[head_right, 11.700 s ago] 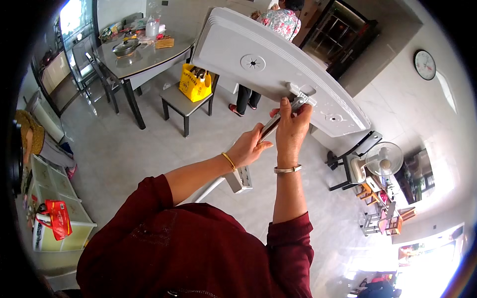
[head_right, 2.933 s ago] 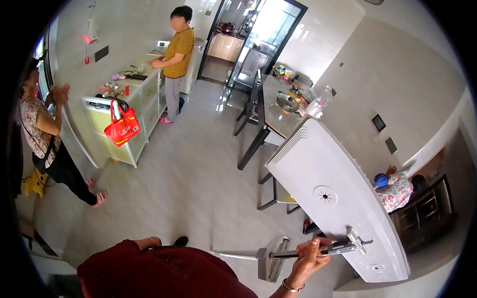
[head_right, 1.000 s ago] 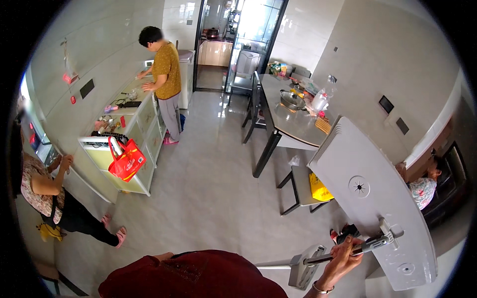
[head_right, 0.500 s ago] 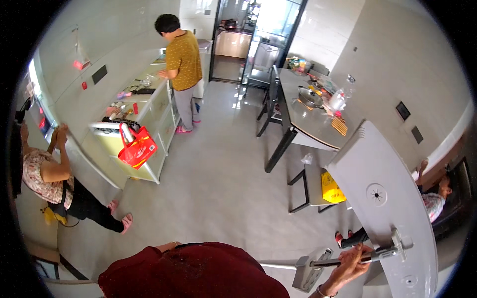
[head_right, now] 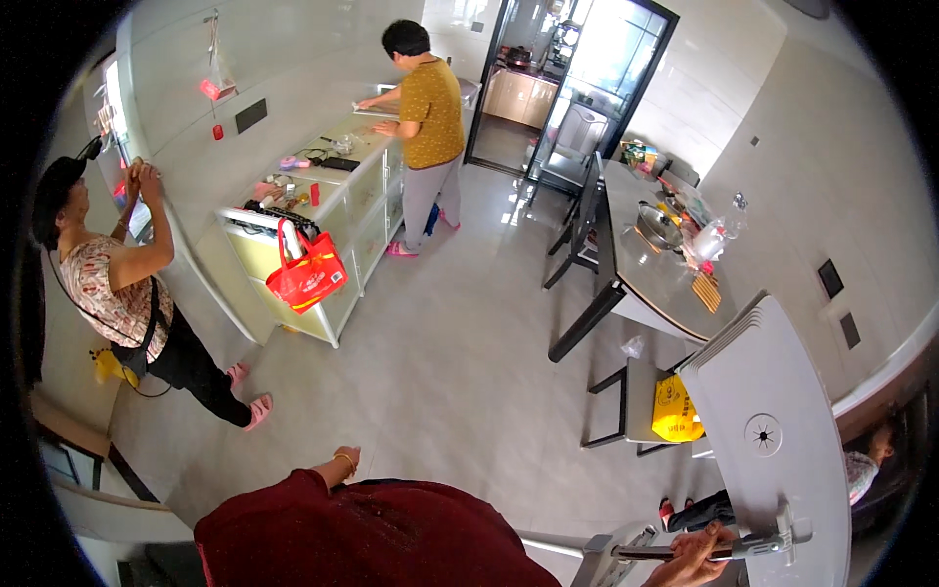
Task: The person assembles a flat mop by connecting the mop handle sections together and attaching the mop head plate onto the pole by hand.
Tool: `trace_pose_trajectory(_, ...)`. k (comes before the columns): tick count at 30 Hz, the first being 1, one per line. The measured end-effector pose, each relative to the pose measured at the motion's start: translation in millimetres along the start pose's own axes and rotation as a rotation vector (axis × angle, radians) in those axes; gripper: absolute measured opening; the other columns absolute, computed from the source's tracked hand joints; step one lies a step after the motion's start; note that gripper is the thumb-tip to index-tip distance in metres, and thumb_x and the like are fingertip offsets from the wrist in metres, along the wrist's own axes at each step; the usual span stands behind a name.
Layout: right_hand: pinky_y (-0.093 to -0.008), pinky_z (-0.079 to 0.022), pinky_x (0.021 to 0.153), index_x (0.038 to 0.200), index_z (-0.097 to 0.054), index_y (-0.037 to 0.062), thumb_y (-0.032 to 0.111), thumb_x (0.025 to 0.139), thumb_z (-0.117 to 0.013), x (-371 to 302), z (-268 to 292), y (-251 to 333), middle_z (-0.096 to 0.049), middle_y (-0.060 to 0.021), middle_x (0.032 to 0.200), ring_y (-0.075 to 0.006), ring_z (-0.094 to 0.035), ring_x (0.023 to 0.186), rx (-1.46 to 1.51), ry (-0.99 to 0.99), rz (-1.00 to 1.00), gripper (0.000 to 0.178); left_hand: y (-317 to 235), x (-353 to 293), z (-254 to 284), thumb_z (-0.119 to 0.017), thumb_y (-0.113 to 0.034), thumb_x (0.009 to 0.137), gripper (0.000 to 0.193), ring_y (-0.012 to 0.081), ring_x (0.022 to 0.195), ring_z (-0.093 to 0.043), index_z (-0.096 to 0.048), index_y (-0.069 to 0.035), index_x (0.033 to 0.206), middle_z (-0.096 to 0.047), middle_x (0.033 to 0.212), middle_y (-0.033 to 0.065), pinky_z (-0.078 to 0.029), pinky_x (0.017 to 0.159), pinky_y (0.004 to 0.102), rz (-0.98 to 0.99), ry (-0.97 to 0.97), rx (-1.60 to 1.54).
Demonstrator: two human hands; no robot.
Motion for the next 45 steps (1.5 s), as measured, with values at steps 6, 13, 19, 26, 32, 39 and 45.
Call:
trace_pose_trajectory(6,-0.0202,-0.022,0.04,0.076,-0.048,0.0088,0.027,0.087,-0.063,0,-7,1,-0.03,0.0034,0.051,-0.003,-0.026,0.044,-0.03,0.009,0.038,0.026,-25,-27,5,-0.048,-0.037,0.089,0.045,0.0312,0.091,-0.062,-0.062,0.004,0.103,-0.065,0.095,0.0214,-0.047,0.083,0.0418,-0.113,0.337,0.367)
trace_pose_trajectory(13,-0.0197,-0.022,0.04,0.077,-0.048,0.0088,0.028,0.087,-0.063,-4,-4,5,-0.03,0.0038,0.051,-0.0025,-0.026,0.044,-0.041,-0.009,0.026,0.026,-24,-32,-18,-0.055,-0.041,0.083,0.044,0.0301,0.09,-0.062,-0.068,-0.002,0.098,-0.066,0.1,0.014,-0.047,0.079,0.0442,-0.69,0.753,0.709)
trace_pose_trajectory(19,-0.0193,-0.021,0.039,0.077,-0.047,0.0086,0.026,0.087,-0.063,2,0,8,-0.03,0.0045,0.051,-0.0021,-0.026,0.044,0.055,0.016,0.004,0.026,-23,-16,-13,-0.051,-0.037,0.085,0.04,0.0303,0.086,-0.064,-0.069,-0.002,0.091,-0.067,0.095,0.0167,-0.05,0.073,0.0411,-0.544,0.497,0.757)
trace_pose_trajectory(26,-0.0195,-0.021,0.039,0.074,-0.046,0.0089,0.026,0.087,-0.063,-3,3,7,-0.03,0.0046,0.051,-0.0025,-0.025,0.043,0.014,-0.011,0.0,0.027,-17,-3,-23,-0.052,-0.036,0.084,0.038,0.0312,0.088,-0.064,-0.069,-0.003,0.093,-0.067,0.095,0.0167,-0.05,0.077,0.0395,-0.578,0.498,0.8)
trace_pose_trajectory(32,-0.02,-0.021,0.04,0.074,-0.046,0.0089,0.027,0.088,-0.061,-5,-4,13,-0.03,0.0043,0.051,-0.0029,-0.026,0.044,-0.011,-0.005,0.028,0.027,-26,0,-27,-0.055,-0.047,0.077,0.049,0.0312,0.098,-0.061,-0.068,-0.007,0.103,-0.065,0.107,0.0145,-0.046,0.087,0.043,-0.782,0.614,1.009)
trace_pose_trajectory(39,-0.0245,-0.029,0.042,0.082,-0.053,0.0037,0.03,0.089,-0.059,-11,-6,28,-0.039,-0.0019,0.054,-0.0094,-0.035,0.047,-0.145,0.014,0.088,0.027,-37,-26,-15,-0.058,-0.043,0.078,0.045,0.032,0.094,-0.061,-0.07,-0.005,0.099,-0.066,0.103,0.0145,-0.048,0.08,0.0444,-0.596,0.594,0.98)
trace_pose_trajectory(45,-0.0281,-0.036,0.043,0.084,-0.056,-0.001,0.033,0.088,-0.058,-16,-16,41,-0.049,-0.0061,0.057,-0.0141,-0.044,0.048,-0.199,0.017,0.124,0.035,-40,-53,-1,-0.057,-0.042,0.08,0.044,0.0313,0.094,-0.061,-0.069,-0.005,0.1,-0.066,0.102,0.0141,-0.049,0.077,0.0449,-0.522,0.723,1.013)
Point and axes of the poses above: each hand's wrist, its own x-axis towards the middle knuckle, its own z-axis out of the back of the hand, y = z × x, the point moved 1 cm from there along x, towards the middle knuckle
